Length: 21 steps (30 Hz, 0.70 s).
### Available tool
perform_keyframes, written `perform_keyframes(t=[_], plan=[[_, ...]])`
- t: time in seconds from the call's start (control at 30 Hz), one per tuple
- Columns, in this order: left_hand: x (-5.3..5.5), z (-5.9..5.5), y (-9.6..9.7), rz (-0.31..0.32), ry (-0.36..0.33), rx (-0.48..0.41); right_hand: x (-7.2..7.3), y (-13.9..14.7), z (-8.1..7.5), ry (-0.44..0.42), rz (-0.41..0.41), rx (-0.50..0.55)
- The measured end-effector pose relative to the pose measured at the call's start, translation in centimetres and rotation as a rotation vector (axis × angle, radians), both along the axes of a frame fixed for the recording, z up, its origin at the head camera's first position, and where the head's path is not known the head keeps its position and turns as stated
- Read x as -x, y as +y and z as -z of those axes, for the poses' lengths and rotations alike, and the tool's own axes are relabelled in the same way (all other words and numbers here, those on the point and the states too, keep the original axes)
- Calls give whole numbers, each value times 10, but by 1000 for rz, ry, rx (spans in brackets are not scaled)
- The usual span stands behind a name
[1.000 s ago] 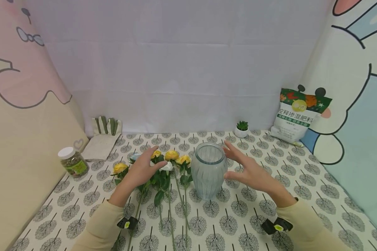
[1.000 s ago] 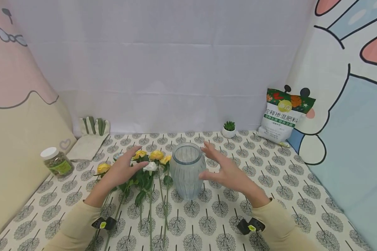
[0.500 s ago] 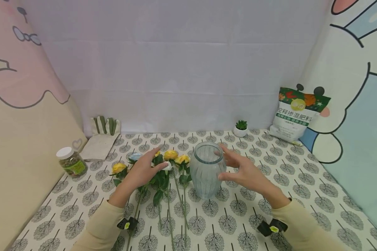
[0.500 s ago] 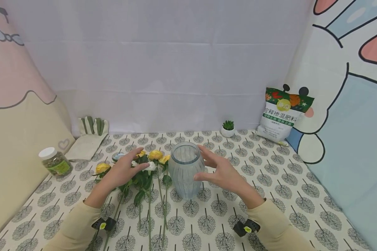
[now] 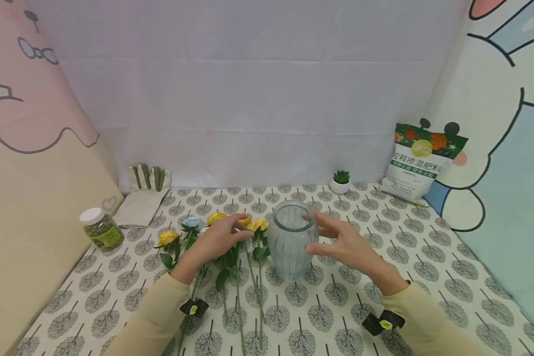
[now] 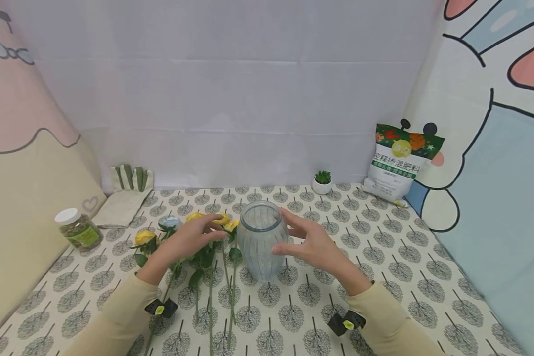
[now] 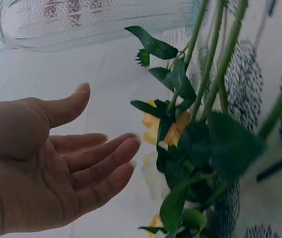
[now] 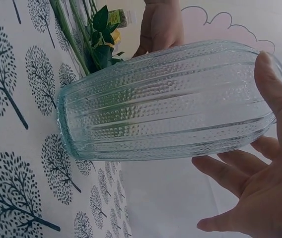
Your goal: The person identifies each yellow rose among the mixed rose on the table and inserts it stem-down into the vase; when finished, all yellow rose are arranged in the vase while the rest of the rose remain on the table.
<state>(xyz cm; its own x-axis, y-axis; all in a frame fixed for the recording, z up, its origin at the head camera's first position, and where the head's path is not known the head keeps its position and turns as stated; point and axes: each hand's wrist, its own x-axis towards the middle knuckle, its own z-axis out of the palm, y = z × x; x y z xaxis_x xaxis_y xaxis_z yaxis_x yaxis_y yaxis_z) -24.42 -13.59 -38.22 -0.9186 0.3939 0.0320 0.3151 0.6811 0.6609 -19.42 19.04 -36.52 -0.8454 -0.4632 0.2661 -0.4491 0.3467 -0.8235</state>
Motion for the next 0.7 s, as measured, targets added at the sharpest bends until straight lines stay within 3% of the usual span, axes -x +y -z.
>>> perform_keyframes(t=[0.3,0.4,0.7], plan=[[10,11,30,-85,-168,-16,1,-2,0,-18,-6,25],[13,17,35,-108,-149,18,1,-3,0,-27,-3,25],[16,27,40,-100,-68,57,3,0,0,-17,0,17]])
